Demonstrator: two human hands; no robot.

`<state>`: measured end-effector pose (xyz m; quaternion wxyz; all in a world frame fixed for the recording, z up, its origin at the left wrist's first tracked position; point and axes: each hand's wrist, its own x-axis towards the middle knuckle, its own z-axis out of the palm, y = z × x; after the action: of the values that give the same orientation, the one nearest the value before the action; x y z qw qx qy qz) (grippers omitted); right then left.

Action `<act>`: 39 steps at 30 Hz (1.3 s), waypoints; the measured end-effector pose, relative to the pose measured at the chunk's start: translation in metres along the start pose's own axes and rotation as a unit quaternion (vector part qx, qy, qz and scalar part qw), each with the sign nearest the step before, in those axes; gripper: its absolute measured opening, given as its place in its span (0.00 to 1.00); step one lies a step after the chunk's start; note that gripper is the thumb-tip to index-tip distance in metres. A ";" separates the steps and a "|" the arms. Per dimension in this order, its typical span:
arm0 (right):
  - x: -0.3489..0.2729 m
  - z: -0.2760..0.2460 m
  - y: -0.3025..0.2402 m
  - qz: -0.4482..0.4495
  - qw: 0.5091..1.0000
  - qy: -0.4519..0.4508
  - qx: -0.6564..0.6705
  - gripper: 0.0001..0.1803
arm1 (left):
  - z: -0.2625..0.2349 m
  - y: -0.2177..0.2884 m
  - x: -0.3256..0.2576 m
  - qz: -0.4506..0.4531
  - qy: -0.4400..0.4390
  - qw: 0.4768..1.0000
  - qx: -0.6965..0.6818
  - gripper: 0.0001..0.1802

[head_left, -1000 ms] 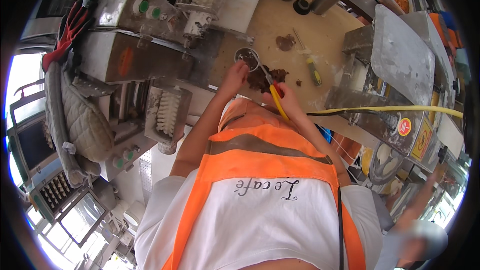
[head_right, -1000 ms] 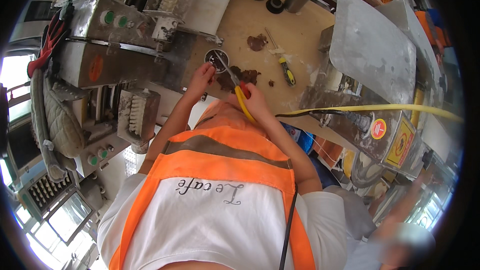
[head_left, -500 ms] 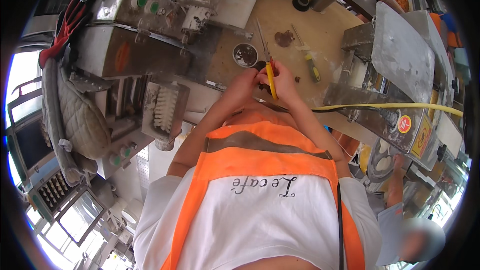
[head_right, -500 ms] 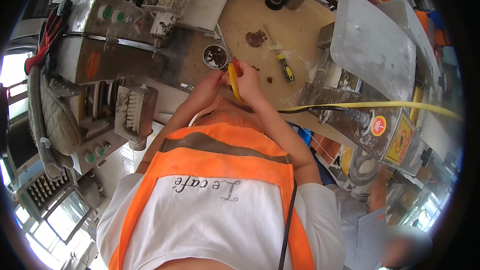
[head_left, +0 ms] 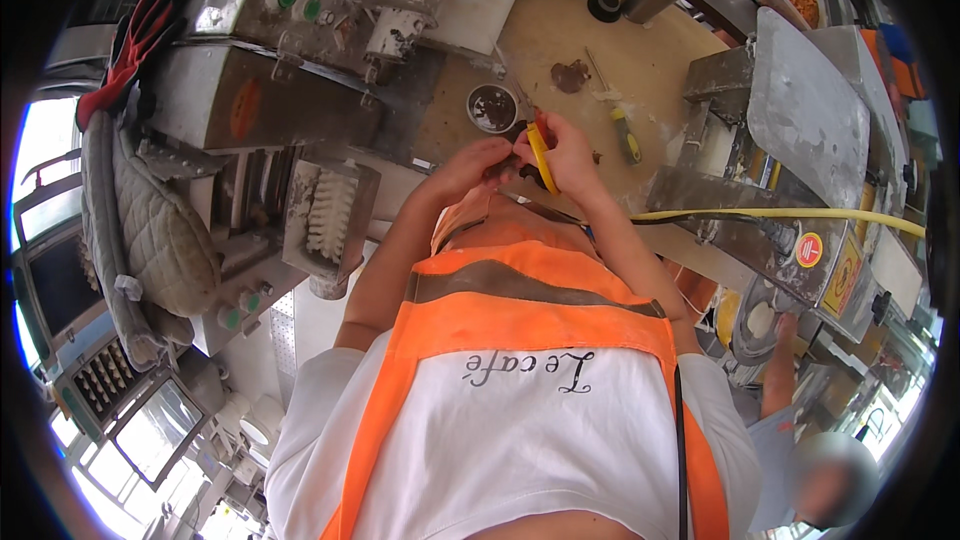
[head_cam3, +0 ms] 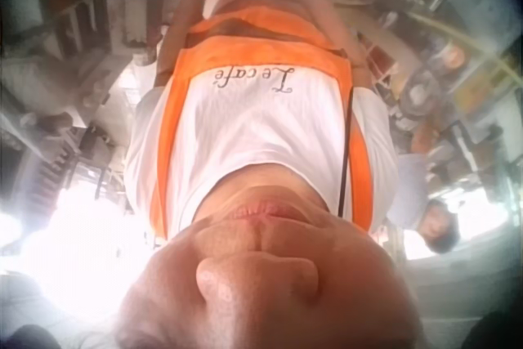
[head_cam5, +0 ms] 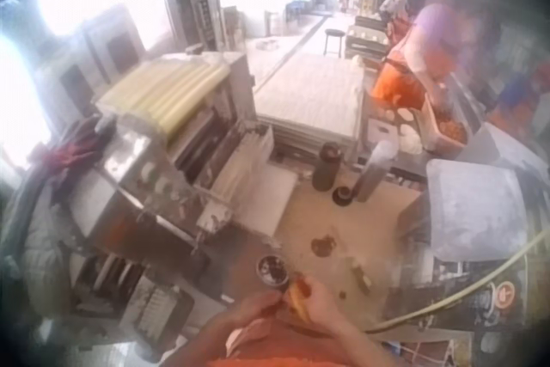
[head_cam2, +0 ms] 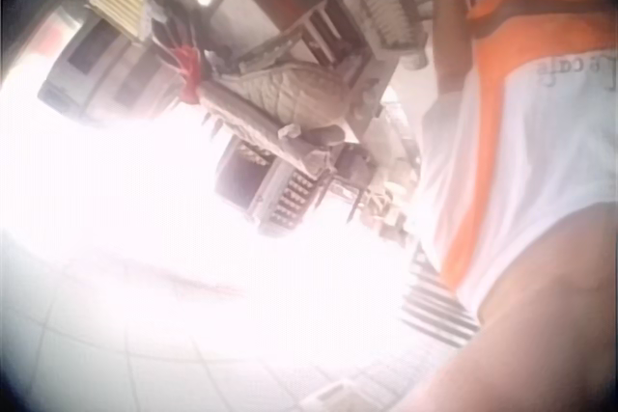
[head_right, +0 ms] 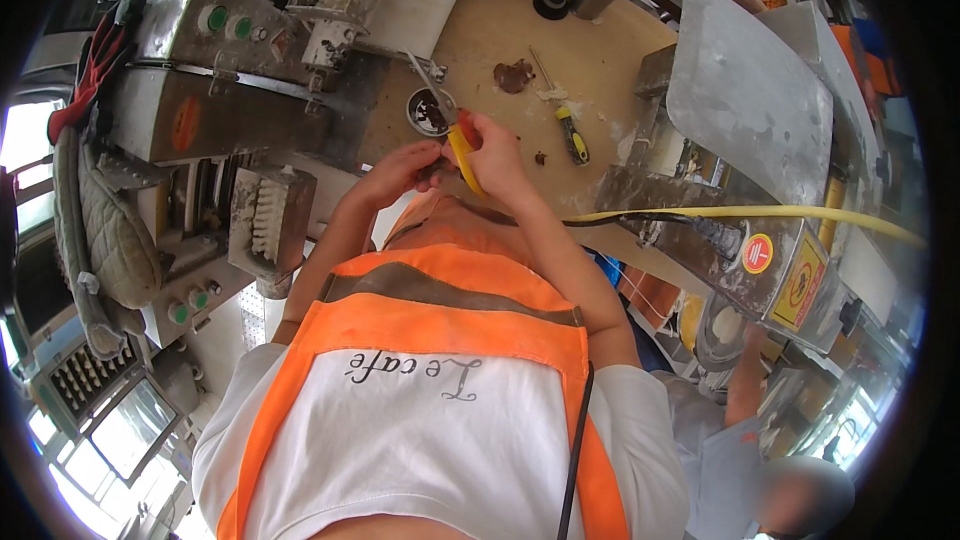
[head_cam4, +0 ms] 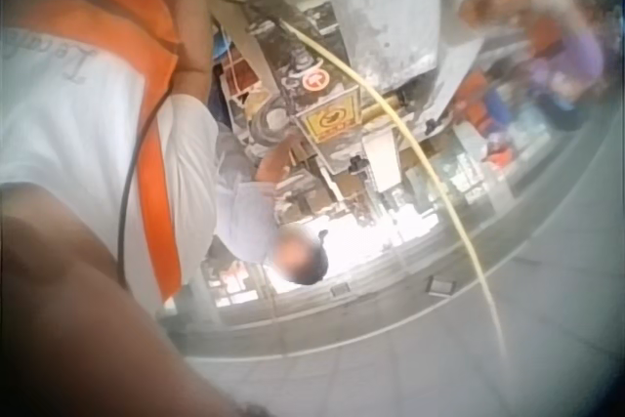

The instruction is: The person uses yellow-handled scissors to cut small pieces of a dark brown food item over a small metal bowl. The person repeatedly picks up pieces, cuts them, and drops them into the bowl.

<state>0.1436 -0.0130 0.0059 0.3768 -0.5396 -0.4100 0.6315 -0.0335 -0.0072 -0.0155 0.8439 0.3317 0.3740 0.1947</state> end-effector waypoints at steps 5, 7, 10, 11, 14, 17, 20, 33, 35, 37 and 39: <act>0.001 0.001 -0.002 -0.007 1.000 -0.029 0.009 0.14 | -0.005 0.002 -0.004 -0.021 -0.018 1.000 -0.014 0.13; 0.001 0.001 -0.004 -0.003 0.999 -0.028 -0.016 0.14 | -0.007 0.002 -0.003 -0.026 -0.025 0.999 -0.010 0.13; 0.001 0.002 -0.014 0.024 0.999 -0.035 -0.032 0.12 | -0.008 0.003 -0.003 -0.039 -0.026 0.999 -0.001 0.12; 0.000 0.002 -0.017 0.037 0.998 -0.039 -0.034 0.11 | -0.008 0.004 -0.003 -0.042 -0.023 0.999 0.002 0.12; 0.005 0.001 -0.001 -0.032 0.994 -0.013 -0.102 0.15 | -0.007 0.004 -0.002 -0.040 -0.011 0.999 0.023 0.11; 0.010 -0.001 0.009 -0.024 0.998 -0.003 -0.066 0.16 | -0.008 0.000 0.000 -0.013 0.006 0.999 0.042 0.10; 0.010 -0.002 0.011 -0.056 0.997 0.022 -0.057 0.18 | -0.006 0.001 0.002 0.017 0.040 0.999 0.028 0.09; -0.041 -0.025 0.044 0.099 0.966 -0.046 -0.235 0.28 | -0.018 -0.003 0.010 0.116 0.160 0.980 0.029 0.10; -0.041 -0.023 0.047 0.101 0.968 -0.041 -0.227 0.28 | -0.020 -0.007 0.012 0.109 0.163 0.980 0.027 0.10; -0.040 -0.024 0.048 0.112 0.959 -0.048 -0.257 0.28 | -0.022 -0.011 0.014 0.108 0.168 0.980 0.028 0.10; -0.040 -0.023 0.048 0.118 0.956 -0.054 -0.262 0.28 | -0.025 -0.015 0.016 0.114 0.175 0.977 0.032 0.10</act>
<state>0.1705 -0.0654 -0.0253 0.1219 -0.6291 -0.5143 0.5700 -0.0411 0.0015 -0.0462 0.7266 0.3600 0.4812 0.3329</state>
